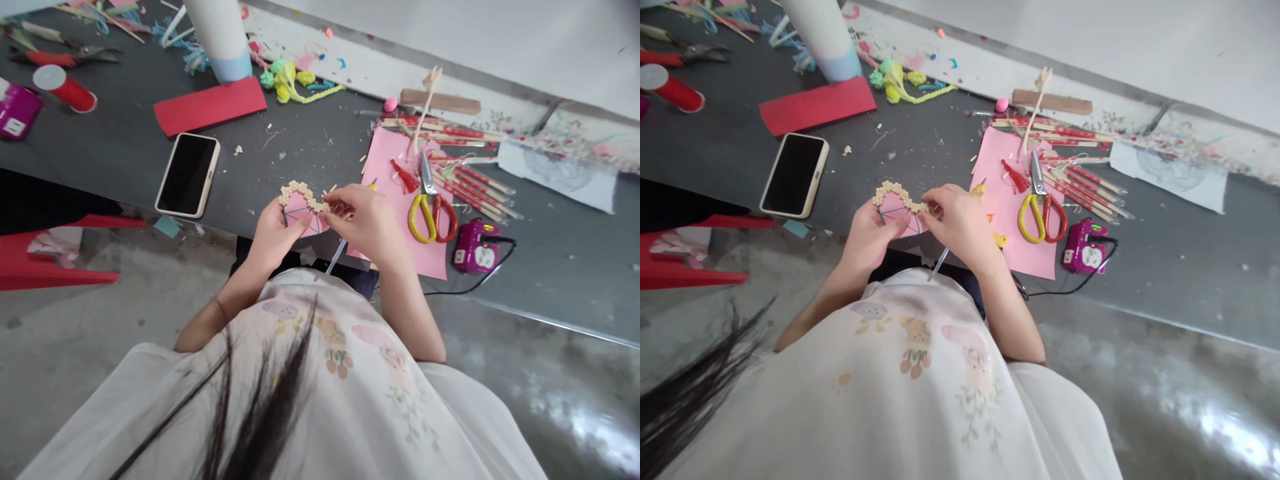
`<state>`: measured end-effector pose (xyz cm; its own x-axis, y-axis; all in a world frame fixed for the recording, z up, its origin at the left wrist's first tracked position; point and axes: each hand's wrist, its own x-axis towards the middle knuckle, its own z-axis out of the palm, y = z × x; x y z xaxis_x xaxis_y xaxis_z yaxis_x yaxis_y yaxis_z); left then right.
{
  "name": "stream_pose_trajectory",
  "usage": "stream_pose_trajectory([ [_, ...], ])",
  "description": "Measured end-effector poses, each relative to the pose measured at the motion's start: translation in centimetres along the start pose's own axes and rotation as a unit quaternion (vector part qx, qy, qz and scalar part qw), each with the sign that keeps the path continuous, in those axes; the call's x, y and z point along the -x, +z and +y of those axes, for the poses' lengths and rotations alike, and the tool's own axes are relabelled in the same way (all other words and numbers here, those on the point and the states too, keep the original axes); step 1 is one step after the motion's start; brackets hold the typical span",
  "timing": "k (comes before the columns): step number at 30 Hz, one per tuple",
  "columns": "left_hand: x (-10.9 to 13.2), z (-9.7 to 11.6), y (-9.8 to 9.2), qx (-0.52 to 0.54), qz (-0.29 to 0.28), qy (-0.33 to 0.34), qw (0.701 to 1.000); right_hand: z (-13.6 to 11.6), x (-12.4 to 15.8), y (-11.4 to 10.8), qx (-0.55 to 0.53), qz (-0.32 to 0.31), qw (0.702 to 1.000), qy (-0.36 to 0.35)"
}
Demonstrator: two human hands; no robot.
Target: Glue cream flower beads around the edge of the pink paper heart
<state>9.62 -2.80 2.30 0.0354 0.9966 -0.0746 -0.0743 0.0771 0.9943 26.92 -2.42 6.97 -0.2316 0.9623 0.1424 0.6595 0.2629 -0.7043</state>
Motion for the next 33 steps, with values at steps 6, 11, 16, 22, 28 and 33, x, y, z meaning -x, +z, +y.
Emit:
stream_pose_trajectory([
  [6,0.2,0.4,-0.5,-0.11,0.003,0.023,0.994,0.1,0.0,0.1,0.015,-0.014,1.0,-0.012],
  [11,0.4,1.6,-0.5,-0.22,0.031,0.042,0.974,1.1,-0.1,0.8,-0.097,-0.032,0.995,0.017],
  [16,0.6,2.1,-0.5,-0.245,0.031,0.044,0.968,2.4,-0.3,1.6,-0.228,-0.051,0.971,0.049],
  [22,0.9,2.8,-0.6,-0.244,0.019,0.051,0.968,3.5,-0.2,2.5,-0.332,-0.053,0.939,0.07],
  [28,1.2,3.2,-0.7,-0.254,0.019,0.058,0.965,3.9,0.0,2.9,-0.41,-0.05,0.907,0.08],
  [33,1.4,3.7,-0.6,-0.256,0.022,0.068,0.964,3.8,0.2,3.1,-0.435,-0.027,0.897,0.074],
])
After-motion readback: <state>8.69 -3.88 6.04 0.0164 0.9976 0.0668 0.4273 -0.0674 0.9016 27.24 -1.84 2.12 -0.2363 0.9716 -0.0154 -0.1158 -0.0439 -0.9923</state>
